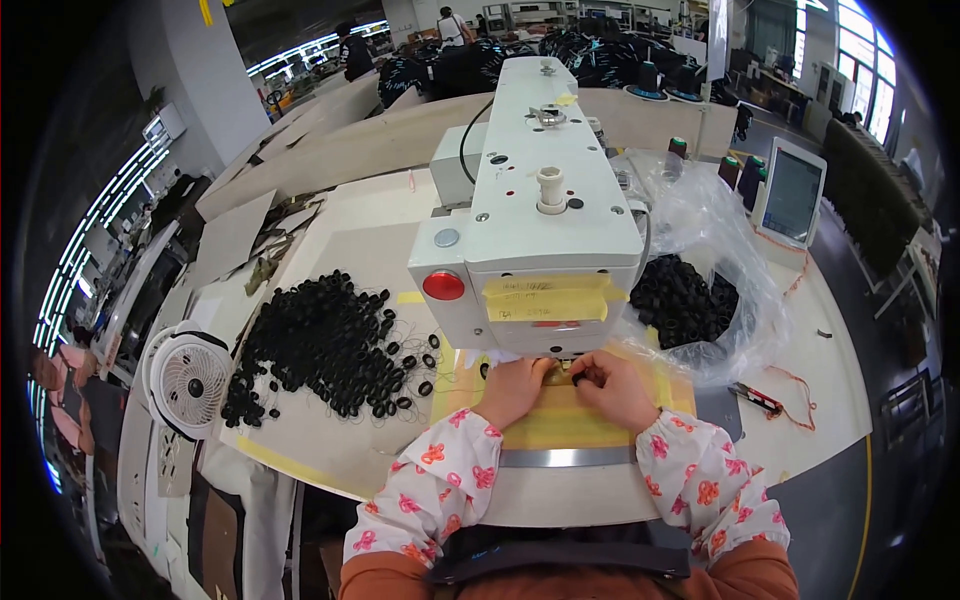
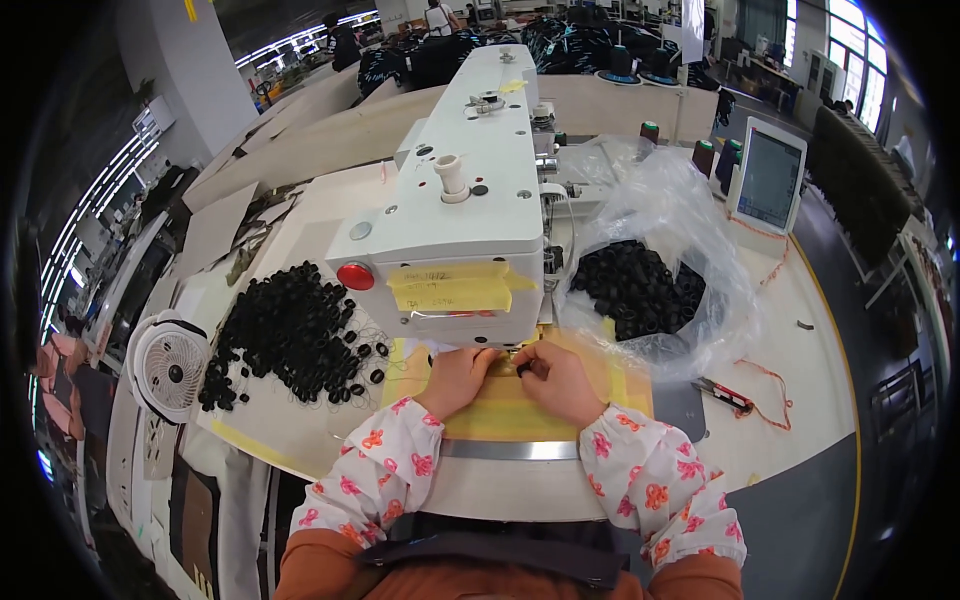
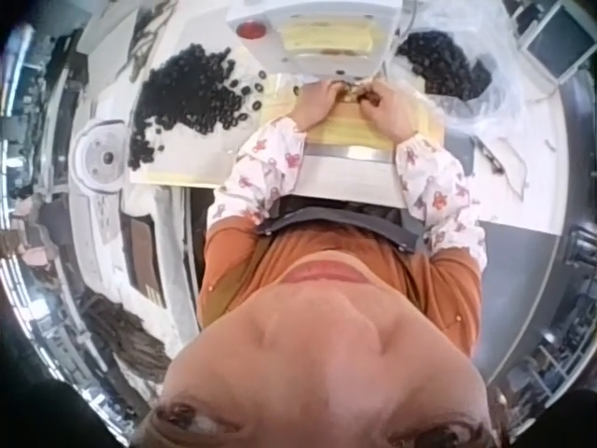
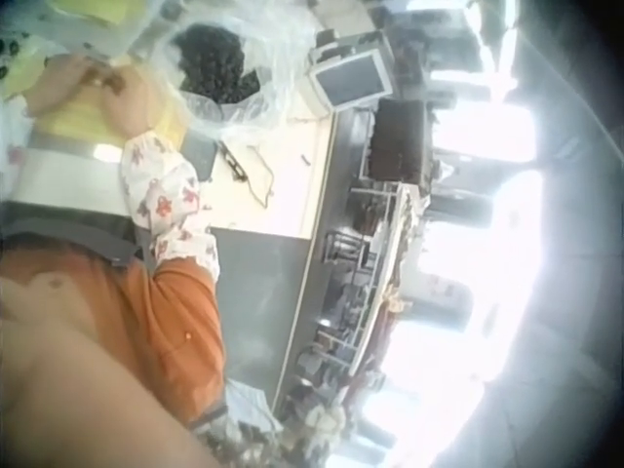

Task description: Manually assembling small black plastic and leather loops or rings at a workshop station.

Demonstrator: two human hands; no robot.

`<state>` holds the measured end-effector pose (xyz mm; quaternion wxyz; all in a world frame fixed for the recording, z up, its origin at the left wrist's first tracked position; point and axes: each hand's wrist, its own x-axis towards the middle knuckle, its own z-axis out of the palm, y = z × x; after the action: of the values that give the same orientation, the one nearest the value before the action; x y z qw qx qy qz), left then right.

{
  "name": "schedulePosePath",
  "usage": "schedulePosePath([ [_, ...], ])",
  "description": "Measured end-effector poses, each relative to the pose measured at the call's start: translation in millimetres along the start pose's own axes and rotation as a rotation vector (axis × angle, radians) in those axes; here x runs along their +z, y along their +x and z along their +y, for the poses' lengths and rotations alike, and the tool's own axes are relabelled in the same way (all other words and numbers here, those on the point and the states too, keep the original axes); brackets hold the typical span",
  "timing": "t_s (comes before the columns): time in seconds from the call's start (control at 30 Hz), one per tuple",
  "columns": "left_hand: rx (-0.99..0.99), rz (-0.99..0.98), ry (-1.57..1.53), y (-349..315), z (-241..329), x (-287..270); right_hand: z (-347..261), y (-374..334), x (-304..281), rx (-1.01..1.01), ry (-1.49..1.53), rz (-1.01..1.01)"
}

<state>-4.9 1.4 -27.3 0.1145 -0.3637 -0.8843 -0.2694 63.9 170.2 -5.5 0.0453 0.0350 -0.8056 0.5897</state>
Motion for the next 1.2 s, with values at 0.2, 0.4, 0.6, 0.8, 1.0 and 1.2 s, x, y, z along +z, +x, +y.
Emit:
schedulePosePath([
  [0.2, -0.246, -0.025, -0.477, -5, 10, -8, 1, -2, 2, -0.021, 0.002, 0.049],
  [0.4, -0.222, -0.194, -0.498, 1, 21, -24, -1, -4, 12, -0.525, -0.403, 0.129],
  [0.6, -0.182, -0.247, -0.508, -1, 17, -26, -2, -6, 15, -0.593, -0.465, 0.097],
  [0.8, -0.159, -0.306, -0.602, -5, 16, -22, -6, -16, 14, -0.644, -0.533, 0.073],
  [1.0, -0.234, -0.24, -0.666, -6, 6, -8, 5, -11, 12, -0.614, -0.509, 0.061],
  [1.2, -0.297, -0.17, -0.615, 1, 10, -16, 2, 5, 11, -0.257, -0.101, 0.158],
])
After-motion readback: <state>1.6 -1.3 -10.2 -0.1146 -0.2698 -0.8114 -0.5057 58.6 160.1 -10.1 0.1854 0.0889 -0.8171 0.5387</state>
